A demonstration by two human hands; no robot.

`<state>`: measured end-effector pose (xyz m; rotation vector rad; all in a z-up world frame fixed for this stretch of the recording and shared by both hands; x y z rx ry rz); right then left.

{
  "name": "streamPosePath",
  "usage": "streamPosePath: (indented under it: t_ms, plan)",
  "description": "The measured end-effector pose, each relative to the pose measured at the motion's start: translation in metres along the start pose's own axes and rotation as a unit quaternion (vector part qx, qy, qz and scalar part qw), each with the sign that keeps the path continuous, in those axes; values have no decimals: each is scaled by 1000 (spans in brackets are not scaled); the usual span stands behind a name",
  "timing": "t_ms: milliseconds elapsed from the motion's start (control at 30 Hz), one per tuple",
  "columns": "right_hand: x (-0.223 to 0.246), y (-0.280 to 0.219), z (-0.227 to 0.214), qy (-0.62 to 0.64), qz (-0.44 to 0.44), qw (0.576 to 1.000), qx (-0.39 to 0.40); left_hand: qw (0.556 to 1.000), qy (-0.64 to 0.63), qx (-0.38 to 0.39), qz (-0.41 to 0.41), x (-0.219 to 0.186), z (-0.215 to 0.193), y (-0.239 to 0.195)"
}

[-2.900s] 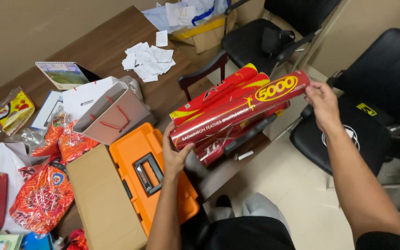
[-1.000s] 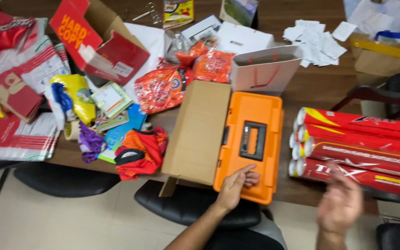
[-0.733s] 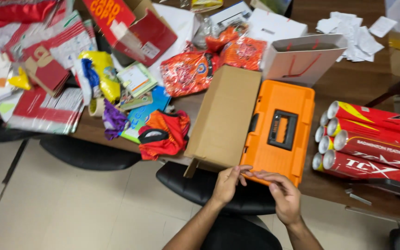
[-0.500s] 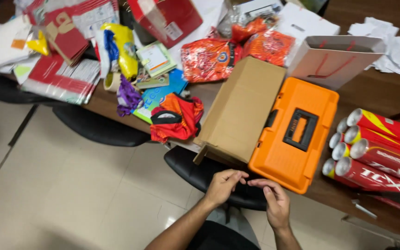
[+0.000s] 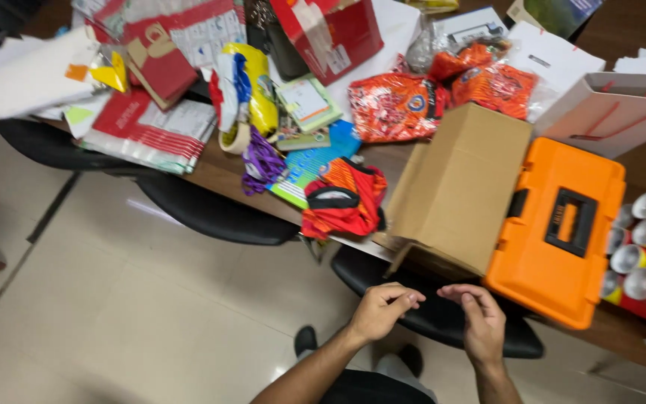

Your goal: The person wipes several red and yellow cylindrical tubes with a red cloth and places them on a chair. They then wipe an orange plastic case with the same cloth, open it, wipe the interior, and close it.

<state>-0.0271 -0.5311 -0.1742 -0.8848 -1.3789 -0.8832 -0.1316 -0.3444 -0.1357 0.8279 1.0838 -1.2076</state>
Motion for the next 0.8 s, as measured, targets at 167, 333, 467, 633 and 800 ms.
streamPosePath:
  t_ms: [167, 333, 467, 633, 800]
  plan:
    - [-10, 7, 120, 35, 15, 999, -5, 1000, 3, -24, 6, -4, -122, -26]
    - [-5, -5, 216, 35, 39, 996, 69, 995, -35, -93, -18, -20, -206, -38]
    - [-3, -11, 225, 72, 29, 995, 58, 964, 228, -131, 24, -41, -239, 18]
    - [-25, -22, 199, 24, 56, 998, 5, 913, 367, -102, 144, -80, -204, 108]
    - [-73, -1, 180, 57, 137, 989, -9, 776, 629, 30, -11, 62, -215, 168]
Point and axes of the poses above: each hand's wrist, its own y-axis towards the middle knuckle, its own z-axis out of the palm, x = y × z, the point moved 8 cm from there along y, towards the middle knuckle, and after that the axes turned 11 degrees about -y, right-handed, at the moved point
